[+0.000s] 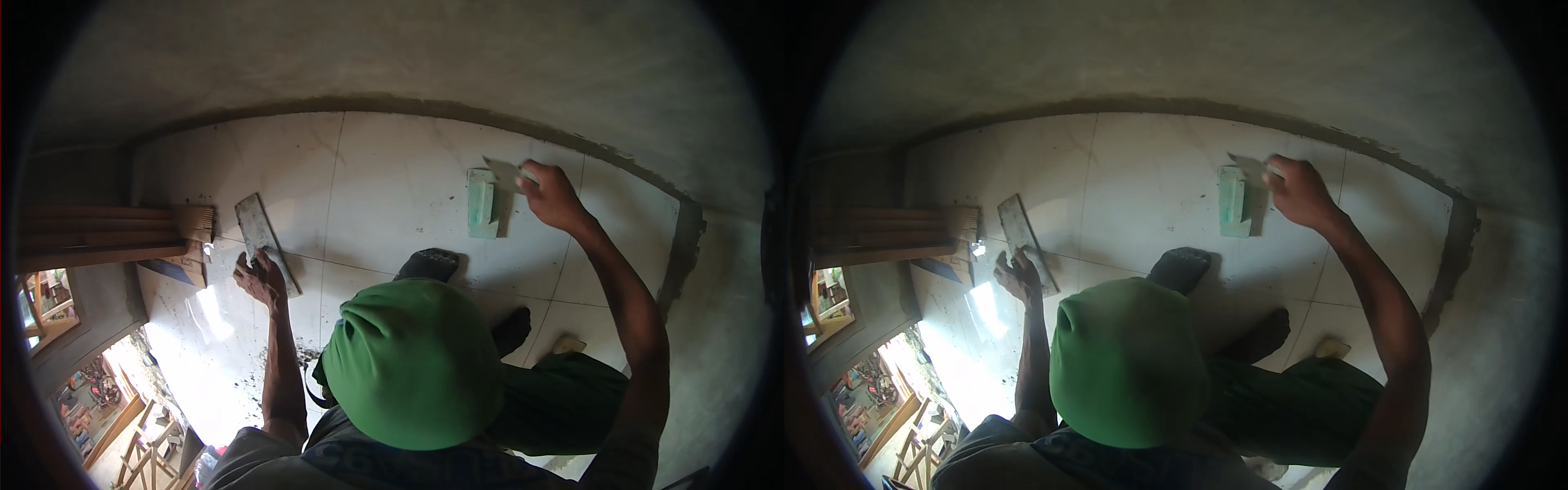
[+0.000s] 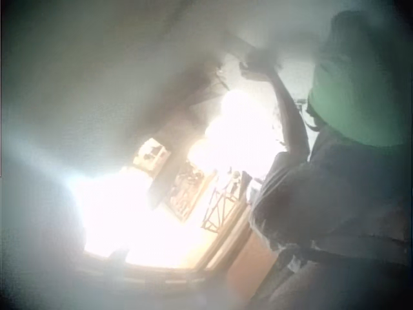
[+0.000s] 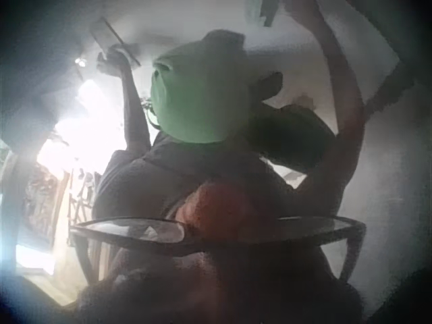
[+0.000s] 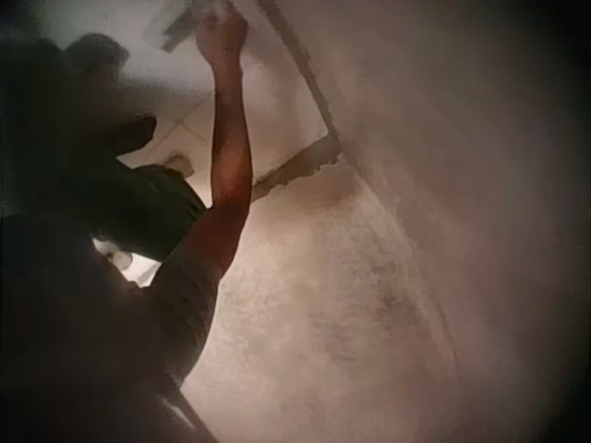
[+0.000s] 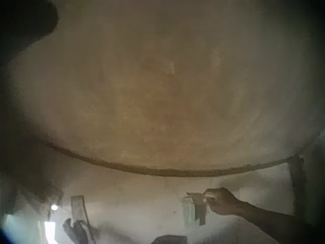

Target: The person applies plaster to the junction between a wall and a tiled floor using a metal trowel and a rectangular spreader, smoothing the material along the corner and scraping excess plaster between the tools.

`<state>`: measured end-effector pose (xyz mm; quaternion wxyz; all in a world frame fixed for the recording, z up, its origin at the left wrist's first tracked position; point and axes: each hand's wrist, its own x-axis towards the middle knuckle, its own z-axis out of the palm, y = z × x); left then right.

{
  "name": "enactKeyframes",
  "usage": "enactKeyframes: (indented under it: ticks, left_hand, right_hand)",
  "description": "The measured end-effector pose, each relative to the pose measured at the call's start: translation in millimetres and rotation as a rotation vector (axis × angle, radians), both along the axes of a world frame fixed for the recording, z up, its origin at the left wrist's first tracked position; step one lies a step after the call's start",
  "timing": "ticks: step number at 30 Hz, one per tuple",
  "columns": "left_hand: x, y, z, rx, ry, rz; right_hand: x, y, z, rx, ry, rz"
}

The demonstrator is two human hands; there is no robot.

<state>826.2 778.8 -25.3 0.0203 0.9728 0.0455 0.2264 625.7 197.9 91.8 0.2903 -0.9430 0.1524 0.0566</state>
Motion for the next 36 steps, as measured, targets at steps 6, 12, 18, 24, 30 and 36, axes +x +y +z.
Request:
enactKeyframes:
  ticks: [6, 12, 18, 24, 30, 36]
  left_hand:
    - [-21, -164, 47, -1.046, 0.965, -0.571]
    - [-45, -221, 69, -0.982, 1.436, -0.705]
    - [-33, -127, 19, -0.535, 0.324, -0.384]
    - [2, -28, 13, -0.166, 0.403, 0.176]
    - [18, 47, 8, 0.040, 0.246, 0.183]
    - [47, 120, 5, -0.062, 0.557, -0.073]
  right_hand:
    - [75, 47, -12, 0.945, 0.020, -0.259]
    - [91, 107, -44, 1.358, -0.133, -0.529]
    - [70, 121, -65, 1.333, -0.092, -0.581]
    - [80, 126, -77, 1.358, -0.052, -0.588]
    - [82, 127, -64, 1.374, -0.026, -0.546]
    - [83, 134, -61, 1.456, 0.008, -0.560]
